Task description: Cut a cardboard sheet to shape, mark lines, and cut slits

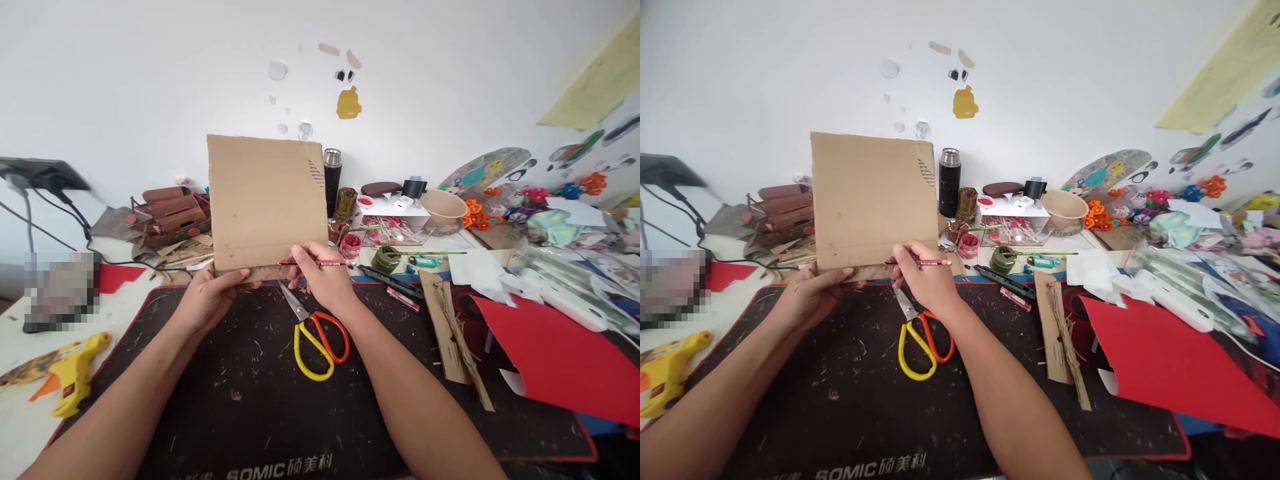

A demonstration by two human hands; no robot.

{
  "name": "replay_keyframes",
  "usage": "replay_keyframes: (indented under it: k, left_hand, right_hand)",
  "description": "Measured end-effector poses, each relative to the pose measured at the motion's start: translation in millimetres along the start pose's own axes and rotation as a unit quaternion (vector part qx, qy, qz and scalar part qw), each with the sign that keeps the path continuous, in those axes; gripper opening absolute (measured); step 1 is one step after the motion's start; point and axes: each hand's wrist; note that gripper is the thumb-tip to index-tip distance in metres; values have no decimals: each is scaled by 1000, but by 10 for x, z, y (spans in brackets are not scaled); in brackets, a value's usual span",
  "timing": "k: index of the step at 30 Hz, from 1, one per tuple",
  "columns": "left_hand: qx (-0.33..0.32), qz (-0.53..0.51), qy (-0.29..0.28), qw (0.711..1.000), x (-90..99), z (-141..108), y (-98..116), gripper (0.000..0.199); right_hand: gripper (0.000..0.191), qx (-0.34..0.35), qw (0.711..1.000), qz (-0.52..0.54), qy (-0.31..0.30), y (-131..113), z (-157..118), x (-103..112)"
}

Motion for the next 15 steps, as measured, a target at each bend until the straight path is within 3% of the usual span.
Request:
replay_keyframes:
  k: [15]
  left_hand:
    - [-5, -4, 10, 1000, 5, 14, -31, 63]
  right_hand:
    - [38, 15, 1000, 9, -5, -10, -8, -4]
Point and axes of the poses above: each hand's wrist, its own z-axis towards the middle knuckle, its own x-axis out of the back of the hand, y = z × x, and after that the axes turned 9 degrees about y, right-handed
